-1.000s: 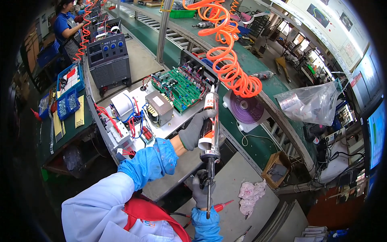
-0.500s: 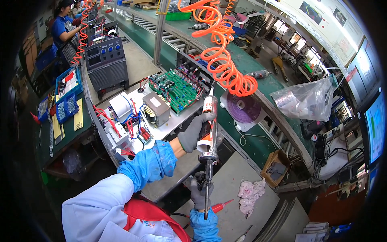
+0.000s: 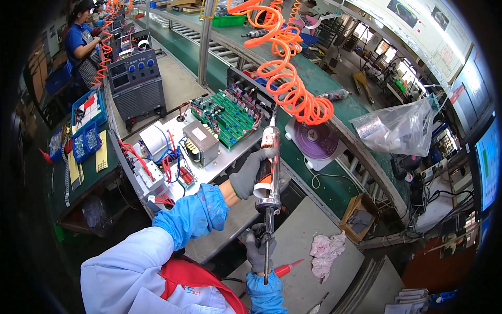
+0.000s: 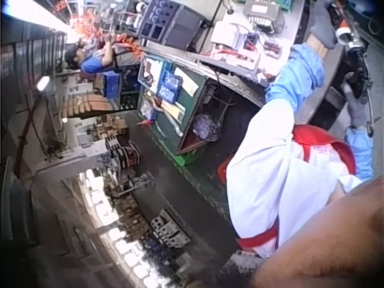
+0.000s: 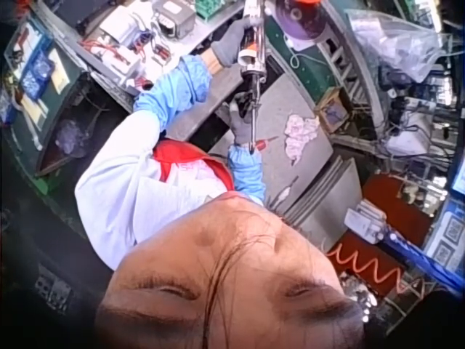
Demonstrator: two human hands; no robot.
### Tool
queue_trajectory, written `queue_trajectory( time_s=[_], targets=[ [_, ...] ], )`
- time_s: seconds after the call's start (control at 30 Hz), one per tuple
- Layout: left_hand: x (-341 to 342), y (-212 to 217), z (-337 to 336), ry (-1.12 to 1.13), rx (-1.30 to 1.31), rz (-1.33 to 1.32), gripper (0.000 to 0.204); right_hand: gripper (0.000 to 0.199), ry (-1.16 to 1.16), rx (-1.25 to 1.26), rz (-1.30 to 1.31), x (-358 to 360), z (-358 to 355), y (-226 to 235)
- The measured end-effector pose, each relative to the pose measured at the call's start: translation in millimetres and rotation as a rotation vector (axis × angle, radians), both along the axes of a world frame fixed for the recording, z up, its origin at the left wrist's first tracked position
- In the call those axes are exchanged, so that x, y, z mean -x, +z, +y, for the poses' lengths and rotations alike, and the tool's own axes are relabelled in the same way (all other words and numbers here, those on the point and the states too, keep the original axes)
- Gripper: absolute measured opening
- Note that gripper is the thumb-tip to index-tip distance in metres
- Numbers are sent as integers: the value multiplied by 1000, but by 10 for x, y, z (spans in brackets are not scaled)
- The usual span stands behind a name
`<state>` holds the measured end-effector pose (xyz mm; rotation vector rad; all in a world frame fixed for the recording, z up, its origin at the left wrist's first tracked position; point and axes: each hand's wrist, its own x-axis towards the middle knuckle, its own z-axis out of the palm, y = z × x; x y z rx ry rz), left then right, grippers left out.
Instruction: Applying labels, inserting internal components, and using an air-powered screwdriver to assemble large speaker-like electronics.
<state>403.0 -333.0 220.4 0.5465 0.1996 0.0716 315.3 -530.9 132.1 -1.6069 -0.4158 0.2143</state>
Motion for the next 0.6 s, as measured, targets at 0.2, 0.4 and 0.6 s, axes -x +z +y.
queue_trajectory(
  time_s=[0.2,0.4,0.6],
  targets=[
    [-60,-67,8,-25,57,45,34,21,-10,-43,0,-29,8,-53],
    [-104,-132,-2,29,-52,69,39,25,11,-57,52,-29,29,-55],
    [-101,-139,-63,-3,-66,78,41,58,81,-22,129,84,-129,257]
  ],
)
